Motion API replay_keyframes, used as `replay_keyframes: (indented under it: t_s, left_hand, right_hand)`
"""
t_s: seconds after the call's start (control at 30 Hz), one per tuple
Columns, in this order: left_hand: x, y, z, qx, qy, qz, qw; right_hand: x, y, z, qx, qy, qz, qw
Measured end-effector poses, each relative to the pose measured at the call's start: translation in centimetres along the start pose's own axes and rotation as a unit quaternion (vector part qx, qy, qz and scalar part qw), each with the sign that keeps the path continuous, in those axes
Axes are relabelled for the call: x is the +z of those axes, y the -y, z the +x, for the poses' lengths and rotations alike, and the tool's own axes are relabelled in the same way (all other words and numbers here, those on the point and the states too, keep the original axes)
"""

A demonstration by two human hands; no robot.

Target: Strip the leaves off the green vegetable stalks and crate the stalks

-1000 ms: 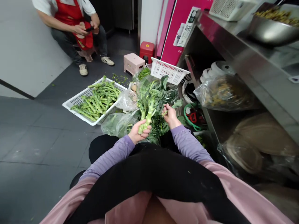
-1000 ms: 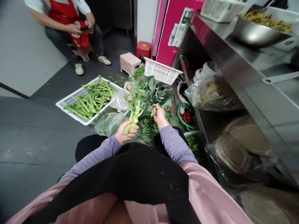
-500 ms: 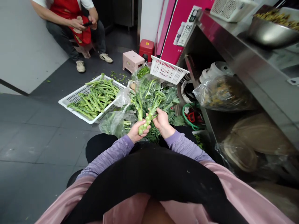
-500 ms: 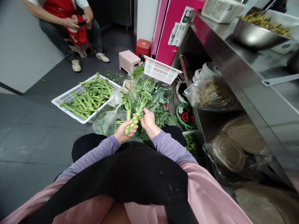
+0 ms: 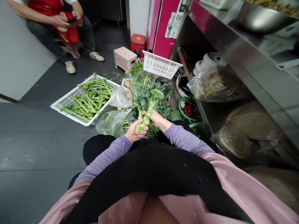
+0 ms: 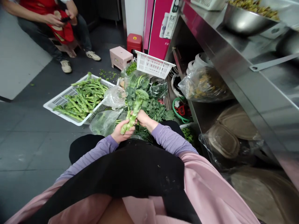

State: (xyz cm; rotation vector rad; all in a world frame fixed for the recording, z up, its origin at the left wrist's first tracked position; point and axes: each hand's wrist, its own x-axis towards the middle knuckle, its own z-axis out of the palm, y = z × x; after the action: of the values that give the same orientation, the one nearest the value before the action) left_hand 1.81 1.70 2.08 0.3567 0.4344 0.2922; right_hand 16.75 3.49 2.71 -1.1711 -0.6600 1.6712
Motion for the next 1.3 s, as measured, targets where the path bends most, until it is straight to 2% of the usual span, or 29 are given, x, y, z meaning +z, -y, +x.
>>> replay_keyframes:
  t_s: [0.07,0.1,0.17,0.27,0.4,0.5,0.57,0.67,0.8,0.87,0.9,1.0,1.07,1.1,1.17,1.3]
  left_hand:
    - [-0.1,-0.5,0.0,0.021,0.001,-0.022,1.0]
    - [-0.2,-0.7,0.0,0.012,0.002,-0.024,1.0]
    - [-0.5,-0.9,0.1,-0.024,0.008,-0.02,0.999]
    - [-0.8,-0.7,0.3,-0.049,0.016,-0.014,0.999]
    - [-0.7,-0.4,0.0,-0.066,0.016,0.055,0.996]
    - [-0.1,-0.1,-0.5,-0.04,-0.022,0.129,0.991]
    - [0.4,0.1,-0.8,-0.025,-0.039,0.149,0.988]
    - [0.7,0.5,-1.1,-0.043,-0.036,0.164,0.985]
    - [1.0,0.5,-1.4,-0.053,-0.044,0.183,0.981]
    - [1.4,0.3,-1.7,-0.045,-0.061,0.194,0.978]
    - [1.6,0.2,-1.8,-0.035,-0.074,0.199,0.977]
    - [1.8,-0.2,-1.8,0.039,-0.146,0.216,0.965]
    - [1.5,-0.6,-1.5,0.114,-0.207,0.223,0.946]
    - [1.1,-0.8,-1.2,0.151,-0.233,0.222,0.935]
    - [0.2,-1.1,-0.4,0.21,-0.27,0.212,0.915]
    - [-1.6,-1.1,1.0,0.289,-0.323,0.214,0.876]
  right_hand:
    - [0.0,0.2,-0.5,-0.034,-0.02,0.056,0.998]
    - [0.0,0.5,-0.8,-0.055,-0.011,0.088,0.995]
    - [-0.1,1.4,-1.4,-0.079,0.037,0.131,0.988]
    - [0.0,2.7,-1.9,-0.074,0.092,0.144,0.983]
    - [0.0,3.1,-1.7,0.001,0.125,0.12,0.985]
    - [-0.4,3.1,-1.5,0.063,0.15,0.082,0.983]
    - [-0.7,3.3,-1.6,0.094,0.159,0.058,0.981]
    - [-0.9,3.8,-2.1,0.139,0.183,0.026,0.973]
    - [-1.4,3.8,-2.6,0.141,0.2,-0.031,0.969]
    - [-1.9,2.8,-2.3,0.107,0.146,-0.103,0.978]
    - [-2.2,2.2,-1.9,0.084,0.096,-0.137,0.982]
    - [-3.3,0.0,0.1,0.041,-0.119,-0.192,0.973]
    - [-4.4,-1.0,1.7,0.054,-0.221,-0.203,0.952]
    - [-5.1,-1.3,2.5,0.067,-0.247,-0.213,0.943]
    - [-6.6,-1.3,3.8,0.095,-0.262,-0.241,0.93]
    - [-8.6,-0.4,4.6,0.12,-0.284,-0.32,0.896]
